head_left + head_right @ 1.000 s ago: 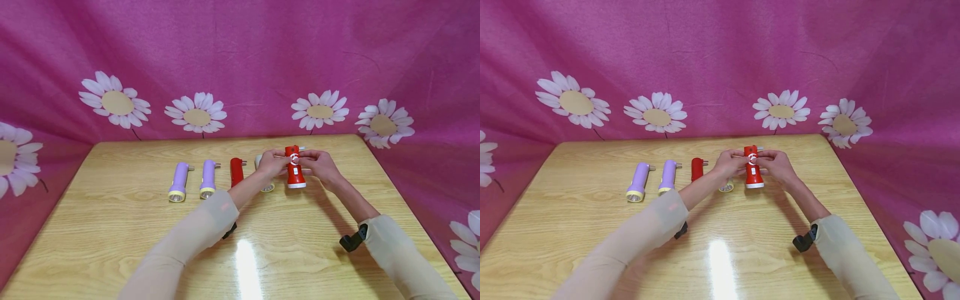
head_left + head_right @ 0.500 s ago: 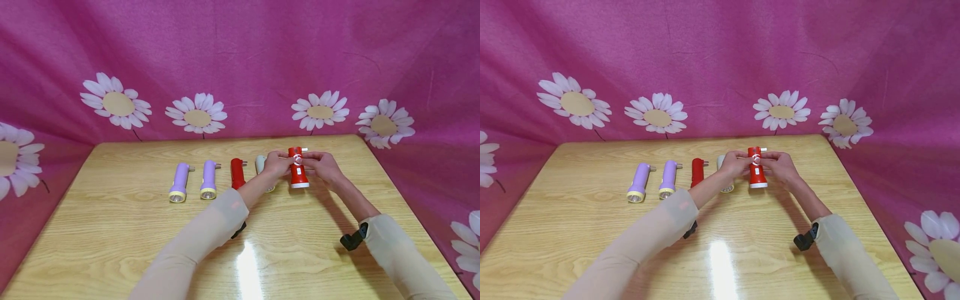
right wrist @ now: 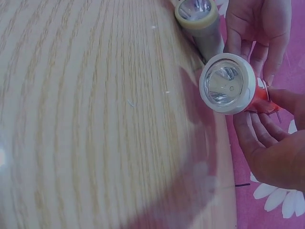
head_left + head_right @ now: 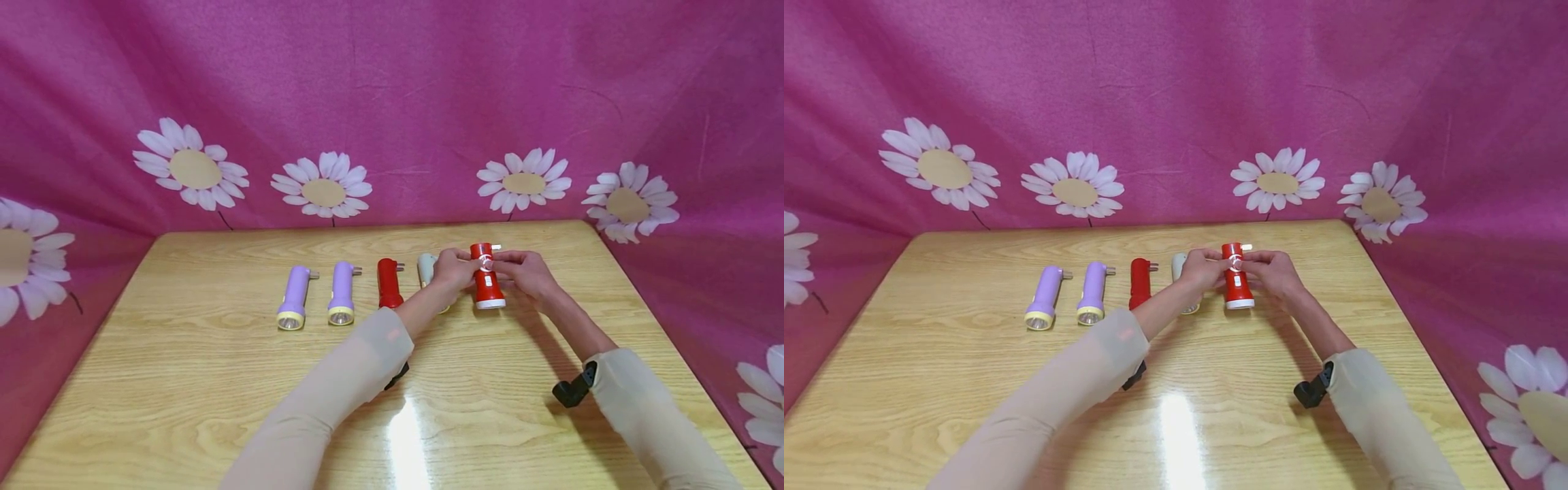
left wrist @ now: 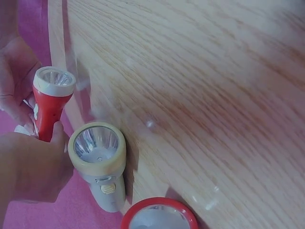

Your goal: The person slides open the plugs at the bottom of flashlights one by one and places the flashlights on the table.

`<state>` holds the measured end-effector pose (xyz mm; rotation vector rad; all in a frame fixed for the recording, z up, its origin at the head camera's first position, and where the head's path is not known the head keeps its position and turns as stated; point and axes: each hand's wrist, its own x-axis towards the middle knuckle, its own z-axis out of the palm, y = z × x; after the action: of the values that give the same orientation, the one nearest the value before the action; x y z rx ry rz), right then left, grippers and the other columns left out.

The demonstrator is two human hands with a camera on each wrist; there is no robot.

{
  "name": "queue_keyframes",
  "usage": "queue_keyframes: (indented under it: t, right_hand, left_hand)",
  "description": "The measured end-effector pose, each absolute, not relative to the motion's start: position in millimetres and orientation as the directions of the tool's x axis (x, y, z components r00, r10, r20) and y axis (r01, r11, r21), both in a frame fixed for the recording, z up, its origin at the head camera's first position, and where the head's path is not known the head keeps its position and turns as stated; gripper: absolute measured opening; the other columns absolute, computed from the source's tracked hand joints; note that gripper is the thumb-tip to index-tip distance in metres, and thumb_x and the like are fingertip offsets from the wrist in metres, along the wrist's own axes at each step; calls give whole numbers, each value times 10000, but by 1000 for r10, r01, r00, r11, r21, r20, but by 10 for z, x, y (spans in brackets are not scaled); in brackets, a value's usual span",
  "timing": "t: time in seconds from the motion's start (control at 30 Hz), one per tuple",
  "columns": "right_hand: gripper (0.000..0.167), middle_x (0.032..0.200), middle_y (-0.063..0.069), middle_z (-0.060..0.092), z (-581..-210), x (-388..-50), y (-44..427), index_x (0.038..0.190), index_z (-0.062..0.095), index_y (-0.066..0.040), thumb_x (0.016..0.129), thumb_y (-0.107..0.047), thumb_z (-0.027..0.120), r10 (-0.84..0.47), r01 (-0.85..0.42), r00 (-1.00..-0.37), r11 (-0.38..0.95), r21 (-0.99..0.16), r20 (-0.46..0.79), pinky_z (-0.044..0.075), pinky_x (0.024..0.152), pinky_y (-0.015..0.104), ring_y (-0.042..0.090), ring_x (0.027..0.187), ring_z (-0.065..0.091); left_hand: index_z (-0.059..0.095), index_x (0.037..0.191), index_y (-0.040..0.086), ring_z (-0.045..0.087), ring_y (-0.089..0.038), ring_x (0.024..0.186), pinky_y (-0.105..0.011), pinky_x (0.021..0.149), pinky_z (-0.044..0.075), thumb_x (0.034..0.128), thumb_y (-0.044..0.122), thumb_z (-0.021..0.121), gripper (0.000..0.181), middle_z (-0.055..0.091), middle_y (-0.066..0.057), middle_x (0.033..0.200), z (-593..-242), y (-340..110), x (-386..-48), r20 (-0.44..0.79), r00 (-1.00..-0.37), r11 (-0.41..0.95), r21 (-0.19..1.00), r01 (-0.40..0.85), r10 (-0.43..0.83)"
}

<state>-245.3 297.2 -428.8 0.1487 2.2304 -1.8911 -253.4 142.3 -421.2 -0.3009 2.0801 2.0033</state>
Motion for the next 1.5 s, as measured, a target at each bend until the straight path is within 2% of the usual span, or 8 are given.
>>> queue_keyframes:
  t: [0.2,0.37,0.63,0.93,1.27,1.5]
  right_hand:
    - [485,1100,101,622,-4323,-2467,2957,1354,475,151,993,-133,632,-63,219,-971,158,-963,-231,582,846,346,149,856,695]
    - [484,1022,63,647,-4349,-2474,2950,1354,457,168,992,-105,626,-67,223,-970,122,-967,-232,587,821,327,136,821,701]
    - [459,895,-10,676,-4375,-2477,2954,1326,448,195,990,-69,615,-71,221,-972,71,-973,-226,596,775,294,121,786,698]
    - [465,857,-20,697,-4410,-2500,2972,1334,448,204,994,-68,611,-66,225,-972,46,-973,-228,602,760,310,136,776,708]
    - [467,914,4,678,-4388,-2527,2964,1334,493,178,988,-105,631,-40,250,-966,126,-960,-257,596,786,312,142,806,709]
    - [459,912,-6,662,-4411,-2561,2948,1296,543,164,962,-124,669,-1,261,-964,199,-945,-267,584,745,239,72,770,677]
  left_hand:
    - [648,1001,-2,645,-187,739,-314,722,596,901,70,746,158,639,-91,884,-4234,1445,-2548,-295,-955,138,945,-295,-23]
    - [667,1007,20,606,-175,746,-274,676,567,900,109,755,165,643,-76,890,-4223,1458,-2545,-285,-957,243,925,-291,-61]
    - [655,1020,20,613,-189,791,-289,710,570,917,118,738,164,643,-84,929,-4220,1466,-2538,-299,-952,237,923,-304,-58]
    - [653,1086,28,588,-174,780,-273,683,547,865,74,780,260,646,-63,959,-4270,1475,-2561,-311,-950,247,919,-309,-32]
    - [634,1122,-23,612,-208,843,-314,772,567,838,-22,758,311,655,-111,1006,-4266,1481,-2522,-299,-954,235,927,-292,-7]
    - [677,1090,-28,620,-208,859,-314,801,561,811,-46,761,292,678,-98,966,-4267,1497,-2490,-287,-958,274,922,-275,5]
